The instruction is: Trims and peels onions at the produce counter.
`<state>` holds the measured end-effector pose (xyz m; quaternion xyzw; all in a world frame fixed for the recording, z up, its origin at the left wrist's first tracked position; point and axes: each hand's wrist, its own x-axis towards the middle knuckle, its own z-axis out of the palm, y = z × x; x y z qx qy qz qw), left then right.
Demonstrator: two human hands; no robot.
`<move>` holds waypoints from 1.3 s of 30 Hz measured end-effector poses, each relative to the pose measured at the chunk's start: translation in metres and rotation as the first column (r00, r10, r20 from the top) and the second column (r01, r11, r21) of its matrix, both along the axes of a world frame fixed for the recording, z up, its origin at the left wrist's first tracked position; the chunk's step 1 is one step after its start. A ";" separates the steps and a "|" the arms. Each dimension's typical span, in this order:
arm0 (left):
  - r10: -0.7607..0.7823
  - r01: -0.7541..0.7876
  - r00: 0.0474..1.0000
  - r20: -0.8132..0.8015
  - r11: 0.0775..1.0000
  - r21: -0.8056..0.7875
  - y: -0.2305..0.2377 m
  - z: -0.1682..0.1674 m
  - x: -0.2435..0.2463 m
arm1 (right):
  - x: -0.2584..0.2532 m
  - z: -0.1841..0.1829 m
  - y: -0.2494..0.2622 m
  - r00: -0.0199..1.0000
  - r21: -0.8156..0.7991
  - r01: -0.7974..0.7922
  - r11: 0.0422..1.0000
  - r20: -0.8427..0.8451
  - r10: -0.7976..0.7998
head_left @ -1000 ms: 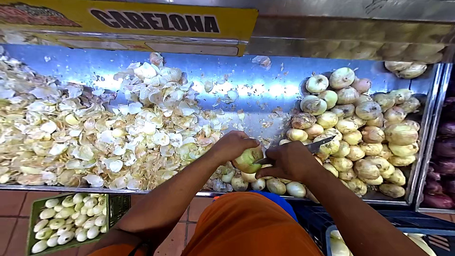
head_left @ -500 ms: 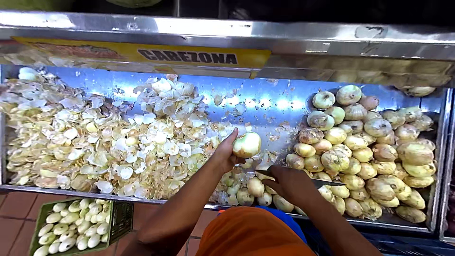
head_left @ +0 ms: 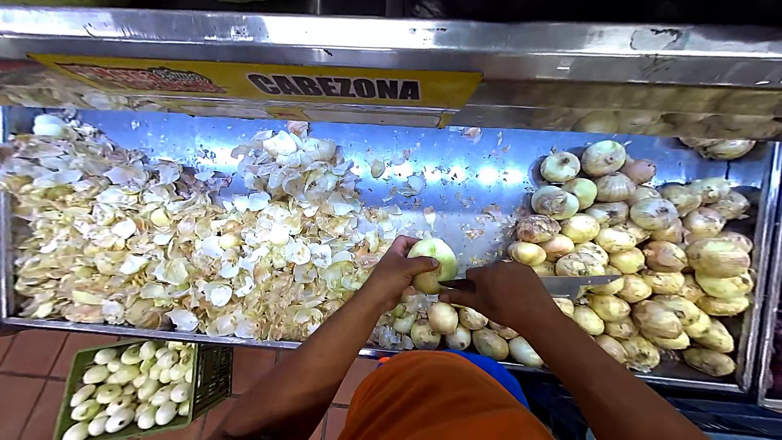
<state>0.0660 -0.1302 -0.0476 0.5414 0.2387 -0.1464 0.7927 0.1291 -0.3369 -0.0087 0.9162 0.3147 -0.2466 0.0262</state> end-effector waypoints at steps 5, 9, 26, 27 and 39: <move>-0.013 0.008 1.000 0.026 0.984 0.181 -0.019 0.001 -0.008 | 0.001 -0.013 -0.001 0.992 0.120 -0.112 0.987 0.076 0.103; 0.010 0.000 1.000 -0.029 0.947 0.323 -0.034 -0.017 -0.002 | 0.009 -0.030 -0.010 0.935 0.189 -0.328 0.925 0.202 0.291; 0.119 -0.106 0.971 -0.205 0.992 0.075 0.016 -0.042 0.046 | 0.003 -0.054 -0.022 0.976 0.052 -0.035 0.998 -0.215 0.046; 0.094 -0.076 0.981 -0.169 0.991 0.111 0.016 -0.038 0.044 | 0.006 -0.050 -0.023 0.979 0.068 -0.019 0.998 -0.203 0.032; -0.161 0.206 0.971 -0.177 0.940 0.271 0.002 -0.015 0.033 | 0.014 -0.028 -0.004 0.994 0.285 -0.080 0.955 0.097 0.054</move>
